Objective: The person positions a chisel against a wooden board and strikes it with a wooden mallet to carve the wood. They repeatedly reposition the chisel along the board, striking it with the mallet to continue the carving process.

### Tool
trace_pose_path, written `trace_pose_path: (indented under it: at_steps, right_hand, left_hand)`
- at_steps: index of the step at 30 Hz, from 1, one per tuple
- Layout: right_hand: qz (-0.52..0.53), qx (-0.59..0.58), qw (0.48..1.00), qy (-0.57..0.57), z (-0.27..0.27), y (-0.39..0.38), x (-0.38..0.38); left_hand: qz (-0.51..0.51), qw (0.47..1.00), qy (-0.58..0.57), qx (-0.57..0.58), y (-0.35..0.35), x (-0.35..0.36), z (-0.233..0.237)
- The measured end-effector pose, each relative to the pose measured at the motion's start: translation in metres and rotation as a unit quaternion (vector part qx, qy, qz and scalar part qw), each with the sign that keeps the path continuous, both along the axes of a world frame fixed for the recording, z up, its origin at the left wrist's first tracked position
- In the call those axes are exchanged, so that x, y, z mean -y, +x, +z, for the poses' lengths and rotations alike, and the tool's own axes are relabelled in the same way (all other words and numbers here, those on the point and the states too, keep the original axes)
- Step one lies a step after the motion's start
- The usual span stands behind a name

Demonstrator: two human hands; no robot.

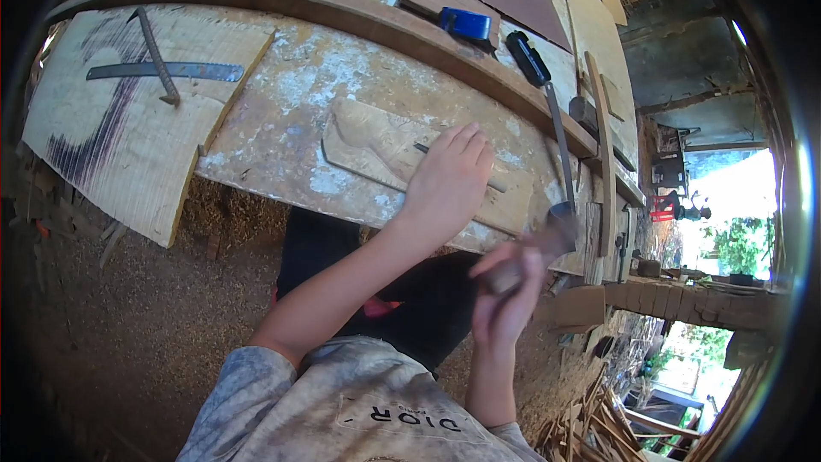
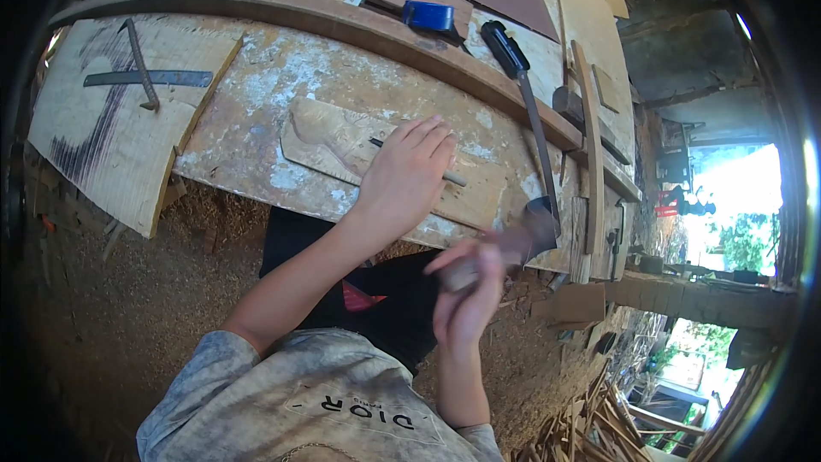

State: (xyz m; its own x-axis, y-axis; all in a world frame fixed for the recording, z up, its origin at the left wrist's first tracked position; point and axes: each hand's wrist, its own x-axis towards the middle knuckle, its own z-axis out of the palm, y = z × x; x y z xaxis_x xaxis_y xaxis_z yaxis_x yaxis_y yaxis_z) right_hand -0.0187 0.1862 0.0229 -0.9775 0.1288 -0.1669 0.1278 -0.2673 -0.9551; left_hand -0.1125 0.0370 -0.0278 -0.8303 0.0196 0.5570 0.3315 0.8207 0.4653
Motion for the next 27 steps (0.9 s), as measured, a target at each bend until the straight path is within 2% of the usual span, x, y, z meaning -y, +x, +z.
trace_pose_path:
  at_steps: [1,4,5,6,8,10,11,14,16,18,21,24,27]
  right_hand:
    - [0.150,0.088,0.985,0.002,0.006,0.004,-0.005]
    - [0.123,0.067,0.990,-0.019,0.014,0.004,-0.013]
    - [0.056,0.028,0.998,-0.030,0.019,0.000,-0.011]
    - [-0.002,-0.018,0.995,-0.098,0.020,-0.007,-0.013]
    - [-0.166,-0.050,0.979,-0.110,0.021,-0.014,0.005]
    - [0.019,0.039,0.998,-0.042,0.008,-0.002,-0.008]
    - [0.114,0.083,0.990,-0.004,0.005,0.000,-0.011]
    - [0.136,0.085,0.984,-0.073,0.021,0.002,-0.017]
    - [0.028,0.015,0.996,-0.082,0.015,-0.010,-0.027]
    - [-0.088,-0.008,0.991,-0.098,0.021,-0.015,-0.012]
    - [0.011,0.056,0.998,-0.007,0.007,-0.004,0.000]
    - [0.190,0.107,0.976,-0.020,0.009,0.003,-0.015]
    - [0.067,0.026,0.994,-0.083,0.013,-0.012,-0.025]
  left_hand:
    - [-0.001,1.000,0.003,0.000,0.000,0.001,0.001]
    - [0.000,1.000,0.003,0.000,0.001,0.001,0.000]
    - [0.006,1.000,0.003,-0.001,0.002,0.001,0.000]
    - [0.010,1.000,0.001,-0.002,0.002,0.001,-0.002]
    - [0.009,1.000,-0.006,-0.009,0.000,0.000,-0.005]
    - [0.003,1.000,-0.002,-0.001,0.003,0.001,-0.001]
    - [0.002,1.000,0.001,0.002,0.002,0.002,0.002]
    - [0.005,1.000,-0.006,0.007,0.002,0.003,0.001]
    - [0.013,1.000,-0.003,0.006,0.004,0.001,-0.003]
    - [0.014,1.000,-0.008,0.001,0.002,0.002,-0.002]
    - [0.011,1.000,-0.003,-0.003,0.000,0.001,0.001]
    - [0.020,1.000,0.008,-0.005,0.001,0.005,0.000]
    - [0.020,1.000,0.001,-0.003,0.004,0.006,0.002]
